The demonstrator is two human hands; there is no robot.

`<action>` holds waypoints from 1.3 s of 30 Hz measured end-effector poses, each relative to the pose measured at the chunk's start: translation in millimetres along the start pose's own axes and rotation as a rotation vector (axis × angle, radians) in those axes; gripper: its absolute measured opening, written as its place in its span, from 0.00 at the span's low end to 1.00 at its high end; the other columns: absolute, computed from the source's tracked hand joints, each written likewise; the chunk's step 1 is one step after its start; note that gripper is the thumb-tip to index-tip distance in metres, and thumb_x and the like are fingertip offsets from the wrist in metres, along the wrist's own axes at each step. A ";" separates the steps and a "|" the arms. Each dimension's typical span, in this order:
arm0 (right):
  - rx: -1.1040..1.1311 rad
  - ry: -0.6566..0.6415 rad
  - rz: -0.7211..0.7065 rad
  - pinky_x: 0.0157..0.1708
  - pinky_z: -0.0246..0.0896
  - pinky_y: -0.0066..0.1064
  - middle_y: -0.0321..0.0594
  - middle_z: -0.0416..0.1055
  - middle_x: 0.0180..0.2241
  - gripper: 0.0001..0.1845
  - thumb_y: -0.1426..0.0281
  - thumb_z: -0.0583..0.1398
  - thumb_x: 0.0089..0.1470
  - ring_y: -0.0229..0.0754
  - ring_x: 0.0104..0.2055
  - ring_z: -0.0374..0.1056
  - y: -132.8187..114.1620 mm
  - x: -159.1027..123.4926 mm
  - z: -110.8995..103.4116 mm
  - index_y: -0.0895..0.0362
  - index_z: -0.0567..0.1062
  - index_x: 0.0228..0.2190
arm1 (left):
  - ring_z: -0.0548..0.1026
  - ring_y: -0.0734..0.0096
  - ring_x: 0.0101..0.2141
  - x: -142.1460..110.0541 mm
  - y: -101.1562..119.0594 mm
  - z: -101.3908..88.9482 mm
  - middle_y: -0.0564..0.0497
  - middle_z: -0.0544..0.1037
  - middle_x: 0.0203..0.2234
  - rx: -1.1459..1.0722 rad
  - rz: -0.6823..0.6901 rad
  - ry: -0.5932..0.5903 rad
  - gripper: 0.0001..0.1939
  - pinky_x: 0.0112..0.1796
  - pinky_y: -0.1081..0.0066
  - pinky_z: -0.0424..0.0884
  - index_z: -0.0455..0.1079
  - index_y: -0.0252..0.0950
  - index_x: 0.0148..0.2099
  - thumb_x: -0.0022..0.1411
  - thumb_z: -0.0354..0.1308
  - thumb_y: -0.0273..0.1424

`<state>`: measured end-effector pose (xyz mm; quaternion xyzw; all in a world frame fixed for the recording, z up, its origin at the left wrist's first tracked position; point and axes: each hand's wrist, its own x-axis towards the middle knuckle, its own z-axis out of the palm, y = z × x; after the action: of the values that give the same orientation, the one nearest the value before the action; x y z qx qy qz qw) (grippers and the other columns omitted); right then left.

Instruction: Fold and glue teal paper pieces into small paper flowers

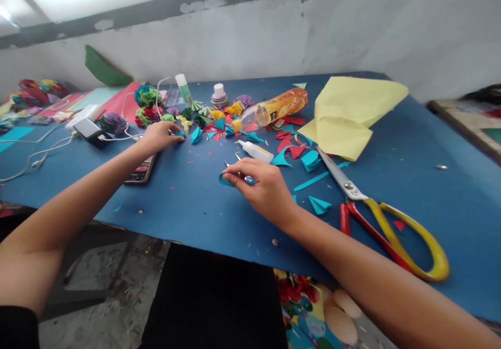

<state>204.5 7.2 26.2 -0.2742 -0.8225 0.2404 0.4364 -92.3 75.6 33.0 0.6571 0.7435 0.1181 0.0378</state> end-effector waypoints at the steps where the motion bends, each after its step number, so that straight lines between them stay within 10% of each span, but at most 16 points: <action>1: 0.004 0.000 0.002 0.31 0.66 0.29 0.37 0.76 0.28 0.04 0.70 0.62 0.55 0.36 0.29 0.70 -0.1 0.1 0.0 0.55 0.77 0.29 | 0.76 0.54 0.45 0.4 -0.9 -2.0 0.43 0.79 0.41 -0.019 0.015 0.001 0.12 0.47 0.61 0.69 0.75 0.32 0.42 0.55 0.64 0.31; 16: 0.003 0.018 0.026 0.27 0.64 0.30 0.36 0.76 0.28 0.05 0.69 0.62 0.55 0.36 0.27 0.68 3.3 0.4 -1.4 0.55 0.78 0.29 | 0.76 0.70 0.29 -14.7 3.3 3.3 0.52 0.78 0.26 -0.302 0.197 0.035 0.09 0.35 0.70 0.71 0.75 0.33 0.36 0.48 0.66 0.24; 25: 0.026 0.042 0.060 0.26 0.61 0.28 0.35 0.75 0.26 0.05 0.70 0.63 0.54 0.34 0.26 0.65 5.7 0.9 -2.2 0.58 0.79 0.29 | 0.78 0.73 0.32 -85.4 34.1 19.9 0.50 0.81 0.32 -0.667 0.554 0.134 0.11 0.36 0.74 0.76 0.75 0.36 0.41 0.55 0.65 0.32; 39: 0.050 0.006 0.139 0.27 0.62 0.29 0.37 0.75 0.27 0.06 0.68 0.62 0.55 0.36 0.27 0.67 6.6 0.7 -2.7 0.56 0.79 0.29 | 0.80 0.71 0.32 -109.8 47.9 25.3 0.52 0.78 0.30 -1.031 0.385 -0.036 0.15 0.38 0.70 0.80 0.69 0.37 0.41 0.51 0.68 0.34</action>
<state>208.0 13.0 23.8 -0.3205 -0.7939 0.2896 0.4280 -25.9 -24.3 8.4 0.6795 0.4551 0.4606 0.3451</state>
